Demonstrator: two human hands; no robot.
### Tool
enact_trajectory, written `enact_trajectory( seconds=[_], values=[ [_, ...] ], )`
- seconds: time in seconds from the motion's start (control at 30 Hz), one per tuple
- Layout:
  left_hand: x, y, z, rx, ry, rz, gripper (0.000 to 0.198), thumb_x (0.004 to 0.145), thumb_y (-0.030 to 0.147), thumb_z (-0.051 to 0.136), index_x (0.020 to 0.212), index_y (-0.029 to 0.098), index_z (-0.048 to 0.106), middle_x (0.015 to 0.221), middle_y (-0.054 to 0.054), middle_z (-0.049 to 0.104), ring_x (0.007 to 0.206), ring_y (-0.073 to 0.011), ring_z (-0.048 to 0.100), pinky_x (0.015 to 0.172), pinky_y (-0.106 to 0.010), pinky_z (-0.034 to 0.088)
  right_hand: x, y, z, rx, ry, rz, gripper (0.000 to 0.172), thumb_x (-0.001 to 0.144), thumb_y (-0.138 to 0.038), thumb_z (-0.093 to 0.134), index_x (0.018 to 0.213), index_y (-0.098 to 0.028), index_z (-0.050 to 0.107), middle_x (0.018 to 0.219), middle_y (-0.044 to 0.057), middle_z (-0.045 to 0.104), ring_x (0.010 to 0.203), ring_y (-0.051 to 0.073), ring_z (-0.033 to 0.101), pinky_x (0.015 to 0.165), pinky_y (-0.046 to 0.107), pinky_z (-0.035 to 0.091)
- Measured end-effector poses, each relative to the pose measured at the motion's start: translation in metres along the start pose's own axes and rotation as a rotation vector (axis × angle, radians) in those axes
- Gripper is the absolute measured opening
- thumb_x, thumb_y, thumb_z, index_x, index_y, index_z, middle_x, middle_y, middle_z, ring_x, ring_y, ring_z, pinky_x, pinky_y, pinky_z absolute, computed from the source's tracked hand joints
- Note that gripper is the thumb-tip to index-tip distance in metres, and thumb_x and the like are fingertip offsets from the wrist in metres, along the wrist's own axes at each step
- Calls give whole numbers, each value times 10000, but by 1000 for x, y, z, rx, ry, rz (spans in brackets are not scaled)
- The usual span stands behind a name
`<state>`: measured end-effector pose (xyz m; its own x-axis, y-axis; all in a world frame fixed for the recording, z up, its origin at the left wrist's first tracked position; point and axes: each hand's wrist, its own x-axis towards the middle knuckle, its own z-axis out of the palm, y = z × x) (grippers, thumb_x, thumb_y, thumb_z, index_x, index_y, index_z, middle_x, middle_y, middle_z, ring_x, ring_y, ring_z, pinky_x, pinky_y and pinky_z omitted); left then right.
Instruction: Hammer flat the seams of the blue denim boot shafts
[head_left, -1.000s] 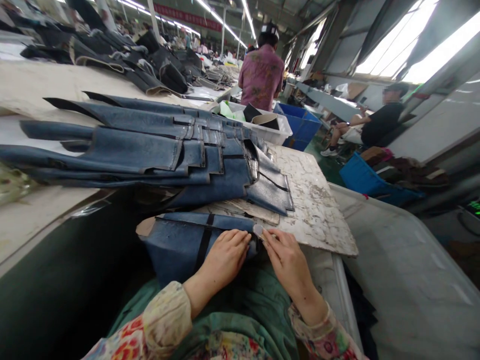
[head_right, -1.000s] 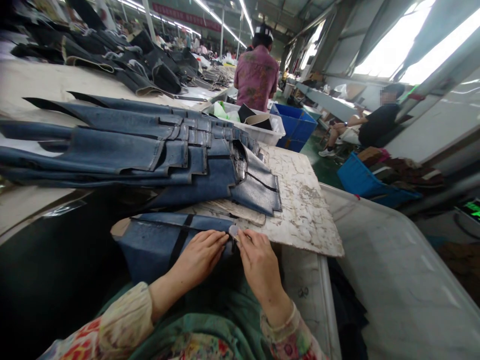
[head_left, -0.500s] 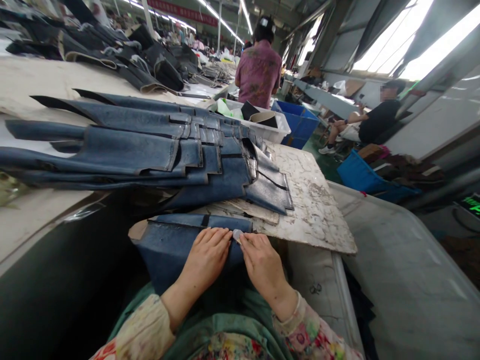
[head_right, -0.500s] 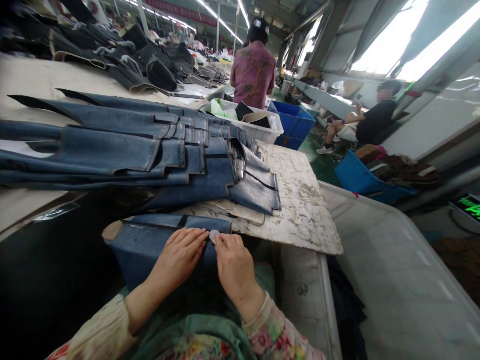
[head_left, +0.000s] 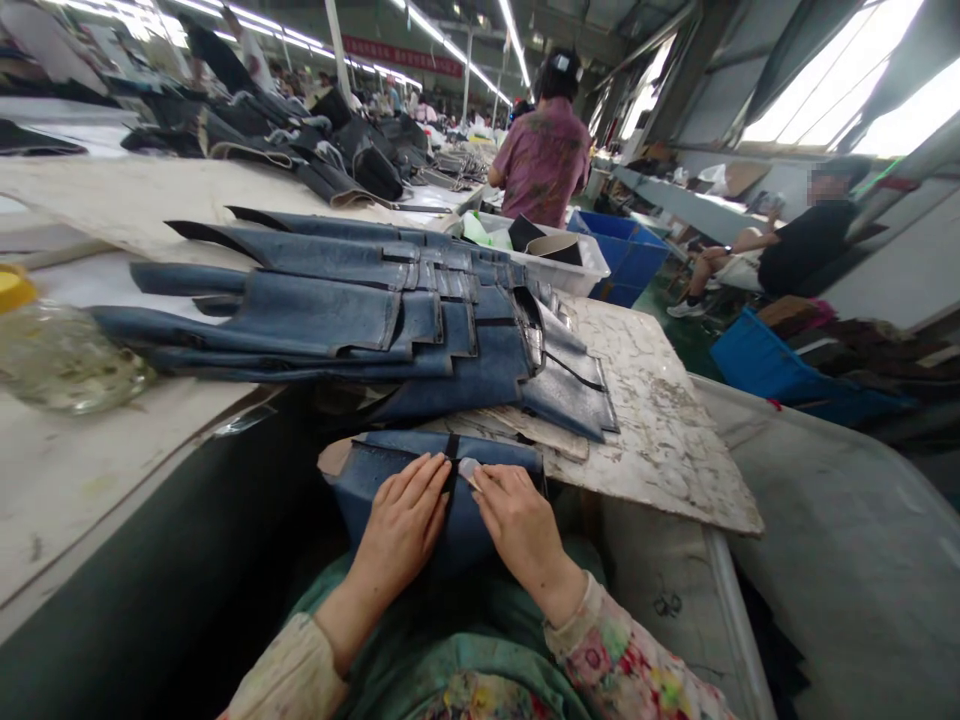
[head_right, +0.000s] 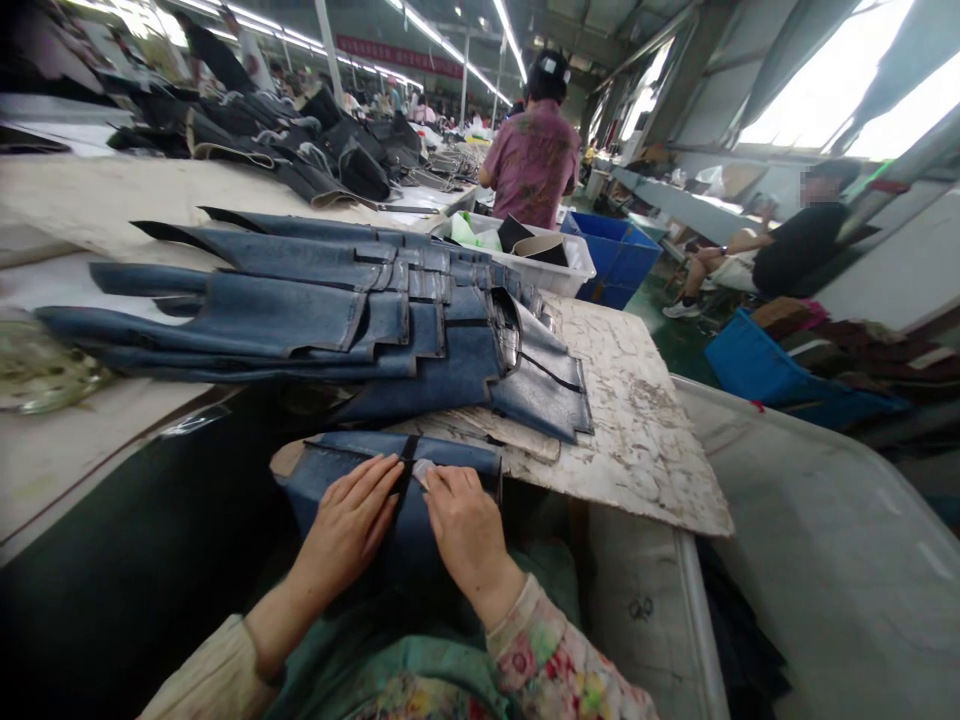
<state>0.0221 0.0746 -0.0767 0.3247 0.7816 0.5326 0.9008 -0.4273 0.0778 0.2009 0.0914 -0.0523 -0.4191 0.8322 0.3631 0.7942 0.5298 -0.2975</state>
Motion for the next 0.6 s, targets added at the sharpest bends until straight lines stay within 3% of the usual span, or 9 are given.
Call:
enact_trajectory(
  seconds=[0.3, 0.6],
  values=[
    [-16, 2, -3, -8, -2, -52, 383, 931, 236, 384, 1285, 172, 516, 1330, -79, 544, 1203, -204, 500, 982, -341, 328, -2, 17, -5, 246, -53, 13, 264, 913, -227, 471, 1129, -187, 618, 1032, 66, 621, 972, 190, 545, 900, 343, 463],
    [-1, 4, -7, -44, -58, -181, 317, 927, 278, 406, 1176, 183, 578, 1144, -94, 633, 1052, -212, 554, 894, -361, 377, 21, 23, -15, 329, -254, -66, 297, 936, -259, 431, 1162, -183, 607, 1041, 67, 618, 980, 172, 567, 920, 336, 459]
  ],
)
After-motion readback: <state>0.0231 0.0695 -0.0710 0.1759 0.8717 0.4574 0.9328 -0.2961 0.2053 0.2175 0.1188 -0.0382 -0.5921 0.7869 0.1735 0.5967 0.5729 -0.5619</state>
